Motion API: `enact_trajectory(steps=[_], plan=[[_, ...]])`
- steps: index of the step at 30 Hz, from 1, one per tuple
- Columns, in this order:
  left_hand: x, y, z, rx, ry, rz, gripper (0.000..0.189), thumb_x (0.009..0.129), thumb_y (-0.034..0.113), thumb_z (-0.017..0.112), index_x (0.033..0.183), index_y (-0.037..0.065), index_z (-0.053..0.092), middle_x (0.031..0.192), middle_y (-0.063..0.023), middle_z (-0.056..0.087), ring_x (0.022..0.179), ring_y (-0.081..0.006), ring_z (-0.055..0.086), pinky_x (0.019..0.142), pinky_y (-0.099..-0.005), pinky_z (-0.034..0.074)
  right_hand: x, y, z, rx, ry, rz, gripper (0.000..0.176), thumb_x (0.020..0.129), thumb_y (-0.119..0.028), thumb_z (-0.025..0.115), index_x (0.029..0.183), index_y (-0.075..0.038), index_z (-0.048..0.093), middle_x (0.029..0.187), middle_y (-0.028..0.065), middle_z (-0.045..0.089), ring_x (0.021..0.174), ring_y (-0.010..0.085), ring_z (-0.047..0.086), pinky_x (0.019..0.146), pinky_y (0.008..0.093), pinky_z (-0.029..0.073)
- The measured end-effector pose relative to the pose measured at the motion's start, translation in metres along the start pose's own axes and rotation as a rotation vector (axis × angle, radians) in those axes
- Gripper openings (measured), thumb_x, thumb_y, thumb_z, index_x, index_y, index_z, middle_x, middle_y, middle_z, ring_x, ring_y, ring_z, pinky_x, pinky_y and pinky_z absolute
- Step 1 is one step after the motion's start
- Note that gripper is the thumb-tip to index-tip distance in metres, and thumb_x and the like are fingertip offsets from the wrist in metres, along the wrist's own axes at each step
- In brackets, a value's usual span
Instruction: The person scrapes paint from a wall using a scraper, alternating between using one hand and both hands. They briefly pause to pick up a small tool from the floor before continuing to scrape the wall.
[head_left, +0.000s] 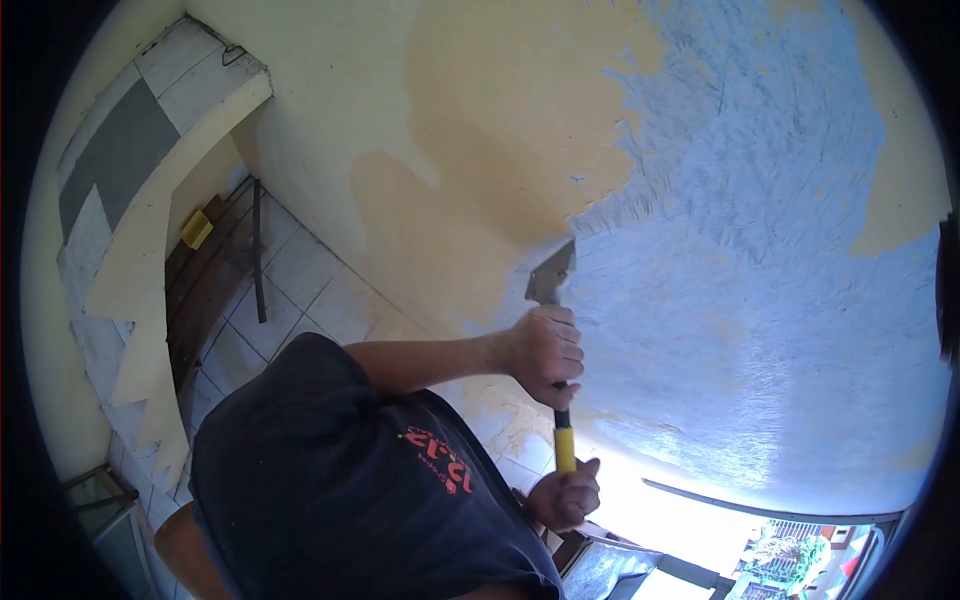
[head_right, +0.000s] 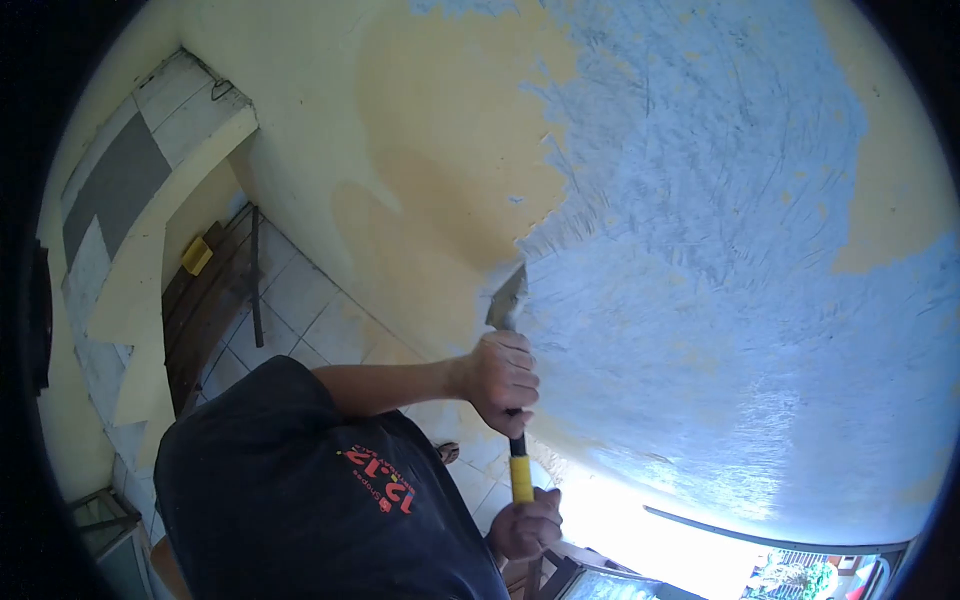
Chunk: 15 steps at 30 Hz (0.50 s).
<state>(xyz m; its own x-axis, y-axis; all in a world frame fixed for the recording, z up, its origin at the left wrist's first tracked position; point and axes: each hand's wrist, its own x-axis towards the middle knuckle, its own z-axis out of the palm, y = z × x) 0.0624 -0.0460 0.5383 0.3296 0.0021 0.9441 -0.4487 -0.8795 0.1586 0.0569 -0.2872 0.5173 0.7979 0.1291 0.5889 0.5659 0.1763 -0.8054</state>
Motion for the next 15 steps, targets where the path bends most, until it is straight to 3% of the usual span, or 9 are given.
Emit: enact_trajectory(steps=[1,2,4,6,8,10,12,14,15], plan=[[-0.002,0.004,0.008,-0.041,0.011,-0.028,0.028,0.061,0.029,0.064,0.049,0.016,0.043,0.05,0.0018,0.043,0.048,-0.019,0.046,0.052,-0.0335,0.039,-0.001,-0.015,-0.007,-0.367,0.048,0.278,0.037,0.083,-0.027,0.049,0.052,-0.016,0.032,0.051,0.0001,0.038,0.057,0.0136,0.04,0.061,0.0287,0.033],[-0.001,-0.002,0.004,-0.041,0.012,-0.02,0.028,0.061,0.029,0.064,0.049,0.016,0.043,0.05,0.0018,0.043,0.048,-0.019,0.046,0.052,-0.0335,0.039,0.004,-0.008,0.007,-0.363,0.053,0.272,0.037,0.083,-0.027,0.049,0.052,-0.016,0.032,0.051,0.0001,0.038,0.057,0.0136,0.04,0.061,0.0287,0.033],[-0.001,-0.01,-0.005,0.013,0.002,-0.021,0.028,0.06,0.029,0.065,0.048,0.016,0.043,0.05,0.0016,0.043,0.049,-0.0194,0.047,0.052,-0.0336,0.039,0.014,0.01,0.033,0.478,-0.113,-0.132,0.037,0.083,-0.024,0.048,0.052,-0.017,0.029,0.05,-0.0006,0.036,0.055,0.0094,0.037,0.061,0.0271,0.035],[-0.005,-0.006,-0.003,0.034,-0.04,-0.036,0.028,0.06,0.03,0.065,0.049,0.016,0.043,0.05,0.0016,0.043,0.049,-0.0195,0.047,0.053,-0.0339,0.039,0.011,0.009,0.018,0.384,-0.159,-0.047,0.035,0.081,-0.023,0.047,0.052,-0.018,0.029,0.05,-0.001,0.037,0.054,0.0096,0.036,0.06,0.027,0.035],[-0.005,-0.003,0.0,0.004,-0.013,-0.015,0.029,0.06,0.031,0.065,0.049,0.016,0.043,0.05,0.0017,0.043,0.049,-0.0193,0.047,0.053,-0.0342,0.039,-0.006,0.012,-0.007,0.085,-0.061,0.082,0.037,0.082,-0.028,0.048,0.051,-0.017,0.032,0.05,0.0,0.04,0.057,0.0146,0.036,0.061,0.0303,0.032],[-0.005,-0.011,-0.005,0.014,0.006,-0.009,0.029,0.06,0.031,0.065,0.049,0.016,0.042,0.05,0.0016,0.043,0.049,-0.0194,0.047,0.053,-0.0343,0.039,-0.012,0.03,-0.01,0.192,-0.007,0.12,0.041,0.085,-0.03,0.05,0.05,-0.017,0.032,0.051,-0.0004,0.04,0.058,0.014,0.037,0.062,0.0303,0.032],[-0.006,-0.012,-0.002,0.004,0.026,-0.021,0.03,0.06,0.031,0.065,0.049,0.016,0.042,0.05,0.0016,0.043,0.049,-0.0194,0.046,0.053,-0.0344,0.039,0.002,0.013,0.031,0.352,-0.108,-0.067,0.044,0.087,-0.031,0.05,0.051,-0.017,0.029,0.05,-0.0009,0.038,0.057,0.0104,0.037,0.063,0.0288,0.035],[-0.008,-0.013,-0.006,0.017,-0.02,-0.003,0.03,0.06,0.031,0.064,0.048,0.016,0.042,0.05,0.0015,0.043,0.049,-0.0194,0.046,0.053,-0.0344,0.039,-0.001,0.005,0.011,0.254,-0.205,0.017,0.045,0.088,-0.034,0.05,0.052,-0.017,0.029,0.05,-0.0017,0.036,0.057,0.01,0.039,0.066,0.0283,0.037],[-0.009,-0.01,-0.007,0.027,-0.023,-0.005,0.03,0.06,0.031,0.064,0.048,0.016,0.042,0.05,0.0015,0.043,0.049,-0.0194,0.046,0.053,-0.0344,0.039,-0.004,-0.002,0.006,0.001,-0.112,0.137,0.045,0.089,-0.036,0.049,0.052,-0.017,0.03,0.049,-0.002,0.035,0.057,0.0115,0.04,0.068,0.0295,0.037]])
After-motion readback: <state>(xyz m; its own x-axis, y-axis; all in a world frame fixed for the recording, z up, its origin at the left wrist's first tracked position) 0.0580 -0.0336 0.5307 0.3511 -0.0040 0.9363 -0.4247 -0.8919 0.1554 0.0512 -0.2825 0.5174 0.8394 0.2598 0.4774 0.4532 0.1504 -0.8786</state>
